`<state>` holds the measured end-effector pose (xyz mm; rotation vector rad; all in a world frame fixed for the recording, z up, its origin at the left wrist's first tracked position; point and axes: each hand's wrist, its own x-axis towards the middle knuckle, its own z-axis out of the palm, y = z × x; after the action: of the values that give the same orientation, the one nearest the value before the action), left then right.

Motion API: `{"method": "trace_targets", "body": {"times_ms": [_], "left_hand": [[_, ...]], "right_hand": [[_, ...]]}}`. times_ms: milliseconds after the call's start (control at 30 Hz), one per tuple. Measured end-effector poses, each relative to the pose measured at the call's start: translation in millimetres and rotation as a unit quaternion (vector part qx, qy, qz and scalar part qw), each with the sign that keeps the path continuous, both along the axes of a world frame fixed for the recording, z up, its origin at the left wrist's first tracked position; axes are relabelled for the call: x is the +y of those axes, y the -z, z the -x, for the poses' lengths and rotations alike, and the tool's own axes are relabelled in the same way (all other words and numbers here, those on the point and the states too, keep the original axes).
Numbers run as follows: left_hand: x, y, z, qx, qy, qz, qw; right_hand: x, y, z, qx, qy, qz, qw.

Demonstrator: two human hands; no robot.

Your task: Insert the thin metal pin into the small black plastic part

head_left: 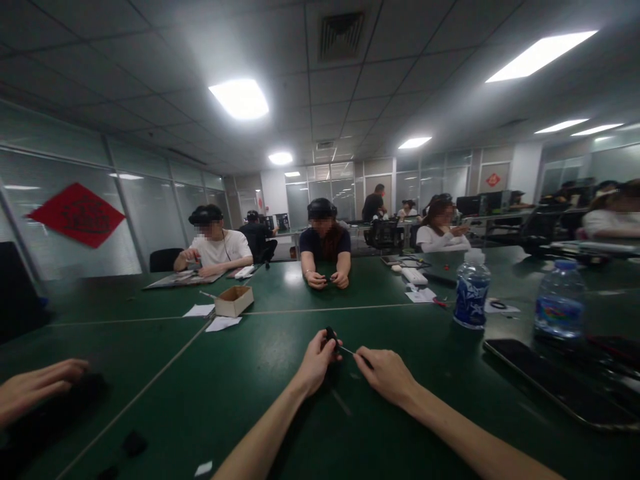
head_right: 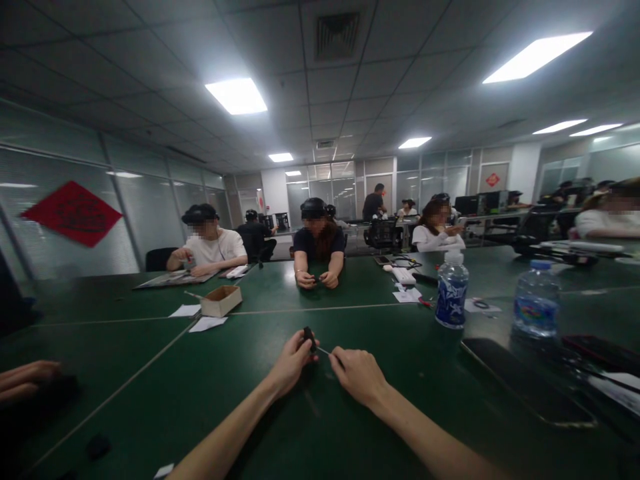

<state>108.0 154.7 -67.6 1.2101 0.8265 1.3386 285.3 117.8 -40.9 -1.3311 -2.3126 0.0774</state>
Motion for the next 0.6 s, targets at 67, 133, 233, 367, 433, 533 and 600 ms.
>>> {"method": "trace_targets", "body": {"times_ms": [67,133,233,367,433,533,600], "left_hand": [[-0.1,0.0,-0.5,-0.008,0.003,0.006,1.0],[-0.8,-0.7,-0.9,-0.018,0.004,0.013,1.0],[-1.6,-2.0,-1.2,-0.026,0.004,0.021,0.999],[-1.4,-2.4,-0.5,-0.029,0.008,0.025,0.999],[-1.9,-2.8,-0.1,-0.034,0.009,0.024,0.999],[-5.0,-4.6,-0.5,-0.009,0.024,0.013,1.0],[-7.5,-6.2,-1.5,0.032,0.052,0.0,0.998]], "right_hand": [[0.0,-0.2,0.0,0.004,0.001,0.004,1.0],[-0.2,-0.7,0.1,0.001,0.005,0.009,1.0],[-0.3,-0.7,0.3,0.002,0.005,0.009,1.0],[0.1,0.8,0.7,0.01,0.003,0.001,1.0],[1.0,1.3,0.4,0.017,-0.002,-0.004,1.0],[4.4,1.7,-1.9,0.064,0.01,0.008,0.998],[7.7,1.8,-4.2,0.113,0.05,0.021,0.992]]}}
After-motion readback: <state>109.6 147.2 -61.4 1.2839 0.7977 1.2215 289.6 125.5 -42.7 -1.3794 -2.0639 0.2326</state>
